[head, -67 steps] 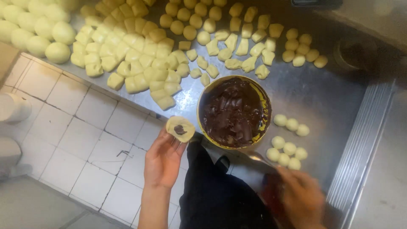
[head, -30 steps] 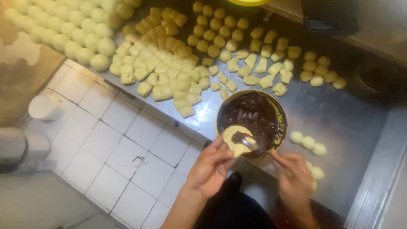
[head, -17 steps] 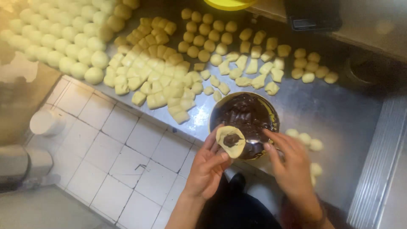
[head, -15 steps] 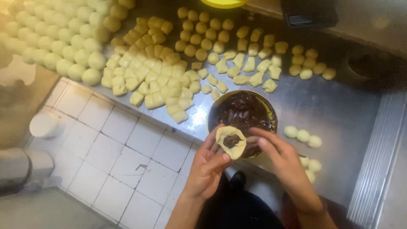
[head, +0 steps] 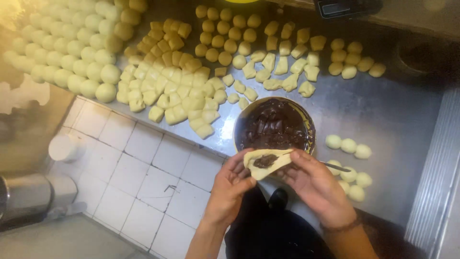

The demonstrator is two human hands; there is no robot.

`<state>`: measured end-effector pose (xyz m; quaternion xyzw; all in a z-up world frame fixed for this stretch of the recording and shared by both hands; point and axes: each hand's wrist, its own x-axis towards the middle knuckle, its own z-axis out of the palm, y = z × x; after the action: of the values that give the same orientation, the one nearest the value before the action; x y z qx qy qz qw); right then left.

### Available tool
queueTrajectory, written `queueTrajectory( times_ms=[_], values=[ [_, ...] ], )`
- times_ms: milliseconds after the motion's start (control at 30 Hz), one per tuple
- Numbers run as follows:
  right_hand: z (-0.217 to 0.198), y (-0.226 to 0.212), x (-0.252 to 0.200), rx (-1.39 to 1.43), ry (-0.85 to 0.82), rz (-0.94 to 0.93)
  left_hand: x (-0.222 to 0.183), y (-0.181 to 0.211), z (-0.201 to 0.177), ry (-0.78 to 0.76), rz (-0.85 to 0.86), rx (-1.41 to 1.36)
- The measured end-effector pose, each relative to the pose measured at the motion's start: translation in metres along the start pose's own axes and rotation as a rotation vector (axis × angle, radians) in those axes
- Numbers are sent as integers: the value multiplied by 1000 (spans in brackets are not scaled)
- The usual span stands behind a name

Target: Fill small pieces of bread dough with chocolate paste and roll them into balls.

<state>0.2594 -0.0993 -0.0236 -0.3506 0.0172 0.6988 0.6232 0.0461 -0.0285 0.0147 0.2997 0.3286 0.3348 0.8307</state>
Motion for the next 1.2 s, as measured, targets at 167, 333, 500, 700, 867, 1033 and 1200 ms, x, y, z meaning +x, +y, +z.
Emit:
queueTrajectory(
  times_ms=[167,333,500,700,867,1033,1200],
  values=[
    [57,3,-44,-393,-89,-330,-22,26,32,-14,202,570],
    [98,6,-86,-1506,-64,-1055,-45,59,56,51,731,1288],
    [106,-1,-111,-1469,-78,-1279,-58,87,66,-115,1007,1406],
    [81,-28,-58,-613,83,-115,-42,81,57,-256,857,1317],
    [55,-13,-61,-562,72,-478,-38,74,69,-207,662,1129],
    [103,-23,-91,-641,-79,-629,-27,55,61,-159,1136,1308],
    [79,-7,-93,-1058,193,-984,-14,66,88,-310,853,1001]
  ],
)
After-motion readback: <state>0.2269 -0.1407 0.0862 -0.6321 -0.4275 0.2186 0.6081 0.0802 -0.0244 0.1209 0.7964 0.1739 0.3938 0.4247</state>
